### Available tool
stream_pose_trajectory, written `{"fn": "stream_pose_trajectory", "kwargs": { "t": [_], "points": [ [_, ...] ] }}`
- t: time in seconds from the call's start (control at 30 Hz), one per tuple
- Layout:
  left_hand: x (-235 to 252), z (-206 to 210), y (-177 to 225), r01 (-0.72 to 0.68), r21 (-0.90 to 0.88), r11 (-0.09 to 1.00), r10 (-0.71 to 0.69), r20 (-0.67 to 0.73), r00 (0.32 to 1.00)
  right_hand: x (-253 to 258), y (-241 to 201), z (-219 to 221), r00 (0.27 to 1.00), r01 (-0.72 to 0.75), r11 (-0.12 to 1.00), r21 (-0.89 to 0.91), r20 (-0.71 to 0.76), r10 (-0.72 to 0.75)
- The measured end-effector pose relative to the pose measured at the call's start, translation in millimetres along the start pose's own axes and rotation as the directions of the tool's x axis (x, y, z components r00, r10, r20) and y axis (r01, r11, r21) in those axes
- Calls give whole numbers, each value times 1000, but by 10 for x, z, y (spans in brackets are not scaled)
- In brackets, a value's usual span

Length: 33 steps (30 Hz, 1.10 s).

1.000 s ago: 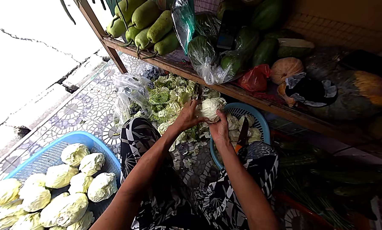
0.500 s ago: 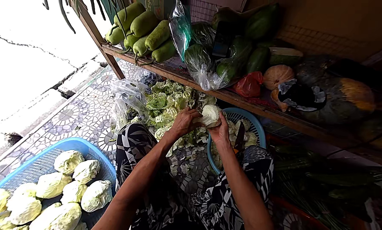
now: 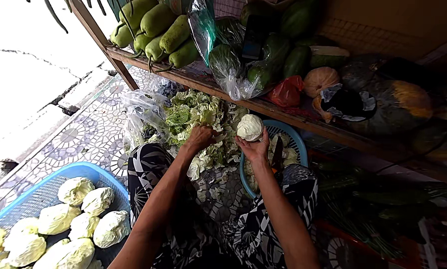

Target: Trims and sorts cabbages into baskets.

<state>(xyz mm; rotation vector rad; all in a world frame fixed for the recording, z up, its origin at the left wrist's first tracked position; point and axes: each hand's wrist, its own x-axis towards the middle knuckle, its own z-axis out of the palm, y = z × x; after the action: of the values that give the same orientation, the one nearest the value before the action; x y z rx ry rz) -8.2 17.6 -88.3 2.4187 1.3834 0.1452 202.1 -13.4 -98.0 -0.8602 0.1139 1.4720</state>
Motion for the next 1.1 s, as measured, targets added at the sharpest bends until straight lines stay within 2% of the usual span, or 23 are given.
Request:
{"fn": "stream_pose_trajectory", "kwargs": {
  "t": [0.07,0.13,0.23,0.3,0.37,0.47,0.53,0.67,0.77,0.87,0.97,1.1],
  "points": [
    [12,38,-10,67,-44,997,-71,-78,994,-32,12,-9,999,12,999,-39,49,-10],
    [19,75,74,29,-230,973,-78,-206,976,-47,38,-43,990,63,993,-97,134,-49],
    [-8,2,261,-76,-572,817,-83,-246,966,-44,75,-55,961,155,970,-187,254,-105],
    [-43,-35,334,-105,-694,712,-77,-226,971,-33,103,-81,925,245,938,-245,349,-150],
    [-58,-65,379,-103,-744,660,-96,-219,971,-38,104,-99,869,337,895,-292,463,-176],
    [-72,-84,366,-119,-760,639,-131,-260,957,-45,70,-110,787,443,817,-369,597,-157],
    [-106,-111,345,-116,-783,611,-131,-244,961,-44,29,-106,734,539,713,-448,665,-137],
    [-143,-124,344,-64,-809,584,-141,-179,974,-154,23,-43,748,634,495,-594,634,-196],
    [-100,-97,378,-158,-795,585,-107,-268,957,-173,14,-47,754,641,391,-660,637,-160],
    [-84,-70,329,-262,-838,478,-103,-350,931,-191,4,-23,769,630,298,-717,631,-106],
    [-88,-42,301,-263,-889,376,-169,-344,923,-181,-28,-28,797,589,331,-737,599,-84],
    [-68,-23,302,-225,-947,228,-341,-295,893,-200,-78,-22,838,511,471,-719,538,-88]
  ]
}}
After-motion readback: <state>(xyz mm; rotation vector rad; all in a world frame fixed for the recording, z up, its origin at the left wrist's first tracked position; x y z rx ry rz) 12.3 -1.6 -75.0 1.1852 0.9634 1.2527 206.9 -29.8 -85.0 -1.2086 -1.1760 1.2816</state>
